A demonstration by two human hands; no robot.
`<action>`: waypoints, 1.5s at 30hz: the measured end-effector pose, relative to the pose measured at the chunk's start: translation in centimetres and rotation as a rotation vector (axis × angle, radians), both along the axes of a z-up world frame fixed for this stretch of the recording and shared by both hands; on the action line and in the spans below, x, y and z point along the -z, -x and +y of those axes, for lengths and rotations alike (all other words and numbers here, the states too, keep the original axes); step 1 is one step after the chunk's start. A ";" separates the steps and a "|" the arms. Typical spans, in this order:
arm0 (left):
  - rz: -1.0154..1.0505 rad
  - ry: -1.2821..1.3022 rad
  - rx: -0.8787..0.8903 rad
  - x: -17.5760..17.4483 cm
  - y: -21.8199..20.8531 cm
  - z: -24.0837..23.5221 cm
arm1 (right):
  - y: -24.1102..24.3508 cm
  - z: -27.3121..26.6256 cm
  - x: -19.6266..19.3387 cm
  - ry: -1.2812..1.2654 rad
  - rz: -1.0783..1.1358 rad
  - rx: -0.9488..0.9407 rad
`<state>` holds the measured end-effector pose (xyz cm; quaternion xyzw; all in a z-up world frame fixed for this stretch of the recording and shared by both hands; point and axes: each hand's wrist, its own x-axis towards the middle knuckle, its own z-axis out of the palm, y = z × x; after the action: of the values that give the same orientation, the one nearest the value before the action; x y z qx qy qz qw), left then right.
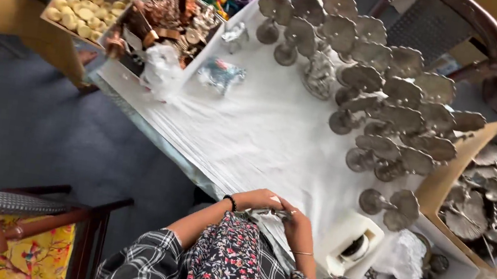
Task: The person wraps small decorative figurines, including a blue horse and a green figure, in bubble wrap. They use a tape dispenser to secure the wrapping and place the finished items on a white cloth-covered table.
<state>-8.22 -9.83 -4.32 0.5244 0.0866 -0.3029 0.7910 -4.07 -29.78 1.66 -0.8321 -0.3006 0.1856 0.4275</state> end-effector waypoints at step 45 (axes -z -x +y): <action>-0.315 -1.824 -0.255 -11.4 -30.7 59.6 | -4.7 11.8 15.0 0.719 0.262 1.359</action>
<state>22.44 49.72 7.12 0.9643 0.2395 0.0461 0.1034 0.58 -17.95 -13.29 -0.8925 0.4068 0.0656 0.1836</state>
